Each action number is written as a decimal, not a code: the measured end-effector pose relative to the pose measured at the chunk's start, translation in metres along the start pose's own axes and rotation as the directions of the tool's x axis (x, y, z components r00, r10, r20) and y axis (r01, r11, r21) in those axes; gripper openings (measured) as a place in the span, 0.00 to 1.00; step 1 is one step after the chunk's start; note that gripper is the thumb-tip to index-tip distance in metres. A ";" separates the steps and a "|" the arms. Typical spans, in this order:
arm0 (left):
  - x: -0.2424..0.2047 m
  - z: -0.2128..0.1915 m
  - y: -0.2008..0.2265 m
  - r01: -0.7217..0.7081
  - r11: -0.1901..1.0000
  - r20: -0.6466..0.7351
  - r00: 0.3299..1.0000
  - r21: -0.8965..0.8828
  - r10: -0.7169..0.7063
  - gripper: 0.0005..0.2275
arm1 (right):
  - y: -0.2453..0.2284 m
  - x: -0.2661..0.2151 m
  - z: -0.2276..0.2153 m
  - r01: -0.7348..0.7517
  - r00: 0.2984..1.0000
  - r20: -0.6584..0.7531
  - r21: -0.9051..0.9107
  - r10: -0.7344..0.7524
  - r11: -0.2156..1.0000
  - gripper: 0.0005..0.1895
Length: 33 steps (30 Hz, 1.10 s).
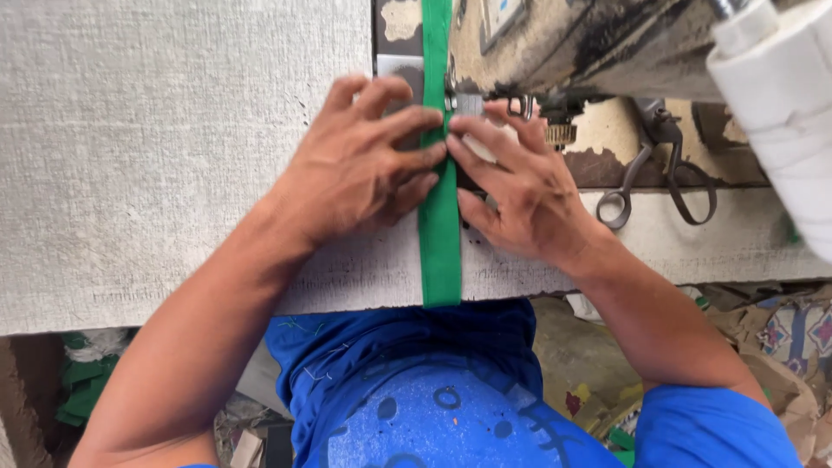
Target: Sewing a green fabric strap using an industrial sewing machine
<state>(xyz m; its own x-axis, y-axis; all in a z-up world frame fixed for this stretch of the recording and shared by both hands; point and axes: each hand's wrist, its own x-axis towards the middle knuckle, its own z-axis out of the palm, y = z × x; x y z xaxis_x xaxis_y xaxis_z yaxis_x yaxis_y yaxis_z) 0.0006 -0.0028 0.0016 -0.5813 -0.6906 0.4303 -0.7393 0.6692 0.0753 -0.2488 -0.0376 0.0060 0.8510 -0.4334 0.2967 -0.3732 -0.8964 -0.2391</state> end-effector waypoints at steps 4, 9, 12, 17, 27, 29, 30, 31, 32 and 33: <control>0.002 -0.001 -0.005 0.039 0.999 0.014 0.999 -0.026 -0.039 0.12 | 0.001 -0.005 0.004 -0.156 0.984 0.080 -0.055 0.160 0.986 0.28; -0.005 0.003 0.001 0.029 0.999 0.075 0.997 0.014 -0.030 0.13 | 0.000 -0.009 0.007 -0.051 0.986 -0.164 -0.071 0.039 0.996 0.18; -0.003 -0.002 0.007 0.027 0.999 0.015 1.000 -0.021 -0.026 0.13 | -0.005 -0.002 -0.002 -0.003 0.988 -0.156 -0.036 -0.003 0.999 0.15; -0.001 -0.008 0.010 -0.008 0.997 0.017 1.000 -0.071 0.009 0.12 | -0.003 -0.004 -0.003 0.042 0.994 -0.100 0.027 -0.040 0.999 0.15; -0.002 -0.006 0.007 -0.048 0.991 -0.025 0.999 -0.127 0.045 0.10 | -0.002 -0.005 -0.003 0.058 0.997 -0.054 0.081 -0.054 0.995 0.14; -0.001 -0.006 0.007 -0.042 0.991 -0.029 0.999 -0.124 0.039 0.10 | 0.000 -0.008 -0.001 0.038 0.999 -0.031 0.064 -0.036 0.997 0.14; -0.001 -0.006 0.008 -0.038 0.992 -0.034 0.999 -0.119 0.034 0.10 | 0.000 -0.009 -0.001 0.020 1.000 -0.010 0.045 -0.019 0.999 0.14; -0.002 -0.006 0.008 -0.035 0.992 -0.031 0.999 -0.122 0.032 0.10 | -0.001 -0.008 -0.001 0.018 1.000 -0.008 0.049 -0.018 0.999 0.14; -0.001 -0.007 0.007 -0.025 0.995 -0.019 1.000 -0.092 0.023 0.11 | -0.002 -0.005 -0.002 0.022 1.000 -0.022 0.050 -0.021 0.999 0.15; -0.001 -0.006 0.007 -0.014 0.998 -0.007 1.000 -0.061 0.014 0.11 | -0.002 -0.003 -0.003 0.027 0.999 -0.035 0.050 -0.025 0.998 0.15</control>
<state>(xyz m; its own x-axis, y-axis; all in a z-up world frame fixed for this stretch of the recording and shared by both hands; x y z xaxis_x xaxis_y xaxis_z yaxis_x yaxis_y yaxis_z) -0.0016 0.0040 0.0074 -0.5891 -0.6792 0.4379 -0.7086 0.6946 0.1242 -0.2514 -0.0343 0.0080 0.8466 -0.4140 0.3345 -0.3316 -0.9018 -0.2770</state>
